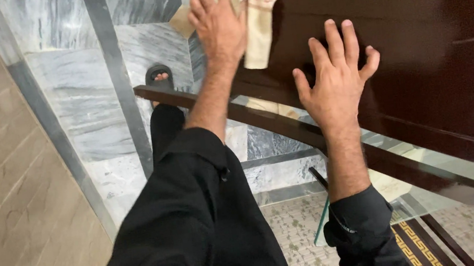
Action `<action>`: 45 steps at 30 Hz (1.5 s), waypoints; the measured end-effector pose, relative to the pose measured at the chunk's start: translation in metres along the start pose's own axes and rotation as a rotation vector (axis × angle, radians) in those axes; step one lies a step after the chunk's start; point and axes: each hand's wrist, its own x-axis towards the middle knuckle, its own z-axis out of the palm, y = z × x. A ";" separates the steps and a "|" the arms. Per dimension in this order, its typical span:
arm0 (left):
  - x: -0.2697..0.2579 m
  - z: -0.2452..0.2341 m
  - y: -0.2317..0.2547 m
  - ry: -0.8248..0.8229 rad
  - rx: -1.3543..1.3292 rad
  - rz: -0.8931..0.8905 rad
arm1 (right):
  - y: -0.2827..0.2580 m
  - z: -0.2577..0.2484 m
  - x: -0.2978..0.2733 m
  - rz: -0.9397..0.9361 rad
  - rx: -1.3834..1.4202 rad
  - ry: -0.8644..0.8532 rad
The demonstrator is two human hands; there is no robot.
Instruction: Wiping down the wooden frames and upholstered seats of dining chairs with a cloth.
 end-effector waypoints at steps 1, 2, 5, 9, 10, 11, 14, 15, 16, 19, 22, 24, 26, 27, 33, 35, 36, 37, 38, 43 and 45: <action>0.003 -0.003 0.006 0.003 0.003 0.002 | -0.005 0.002 0.007 0.000 0.003 0.004; 0.003 -0.002 0.018 -0.075 -0.138 0.020 | -0.005 0.002 0.011 -0.011 0.020 0.005; -0.005 -0.008 0.060 -0.149 -0.360 0.182 | 0.002 0.010 0.019 -0.016 0.055 0.006; -0.011 -0.013 0.083 -0.042 -0.334 0.460 | 0.011 0.022 0.016 0.037 0.123 0.073; -0.005 -0.013 0.067 -0.038 -0.334 0.459 | 0.007 0.017 0.016 0.034 0.122 0.075; 0.000 -0.012 0.052 -0.109 -0.227 0.307 | 0.003 0.013 0.017 0.017 0.150 0.109; 0.010 -0.014 -0.010 -0.166 -0.041 0.112 | 0.006 0.010 0.016 -0.019 0.138 0.142; 0.012 -0.016 -0.036 -0.155 0.047 0.068 | 0.006 0.012 0.016 -0.039 0.108 0.141; 0.008 -0.013 -0.040 -0.157 0.051 0.062 | 0.002 0.011 0.018 -0.043 0.113 0.137; -0.015 0.003 -0.059 0.015 -0.023 0.124 | -0.009 0.013 0.021 -0.039 0.141 0.059; -0.044 0.009 -0.071 0.099 -0.119 0.179 | -0.014 0.023 0.026 -0.070 0.089 -0.015; -0.077 -0.040 -0.061 -0.179 -0.144 0.290 | -0.022 0.027 0.024 -0.087 0.111 -0.070; -0.105 -0.048 -0.072 -0.206 -0.161 0.328 | -0.029 0.027 0.018 -0.107 0.099 -0.095; -0.117 -0.052 -0.079 -0.232 -0.180 0.366 | -0.033 0.028 0.017 -0.128 0.085 -0.120; -0.085 -0.034 -0.067 -0.101 -0.226 0.358 | -0.037 0.039 0.000 -0.160 0.101 -0.139; -0.049 -0.021 -0.061 -0.008 -0.239 0.386 | -0.037 0.035 0.005 -0.146 0.140 -0.121; -0.035 -0.013 -0.056 0.078 -0.249 0.401 | -0.034 0.032 0.005 -0.136 0.183 -0.116; -0.031 -0.005 -0.051 0.084 -0.260 0.399 | -0.025 0.025 0.008 -0.139 0.171 -0.116; -0.030 -0.003 -0.054 0.063 -0.188 0.356 | -0.023 0.021 0.010 -0.115 0.172 -0.048; -0.050 -0.001 -0.071 -0.043 -0.156 0.320 | -0.014 0.008 0.018 0.017 0.117 0.068; -0.059 -0.001 -0.081 -0.059 -0.246 0.467 | -0.012 0.015 0.024 0.050 0.088 0.070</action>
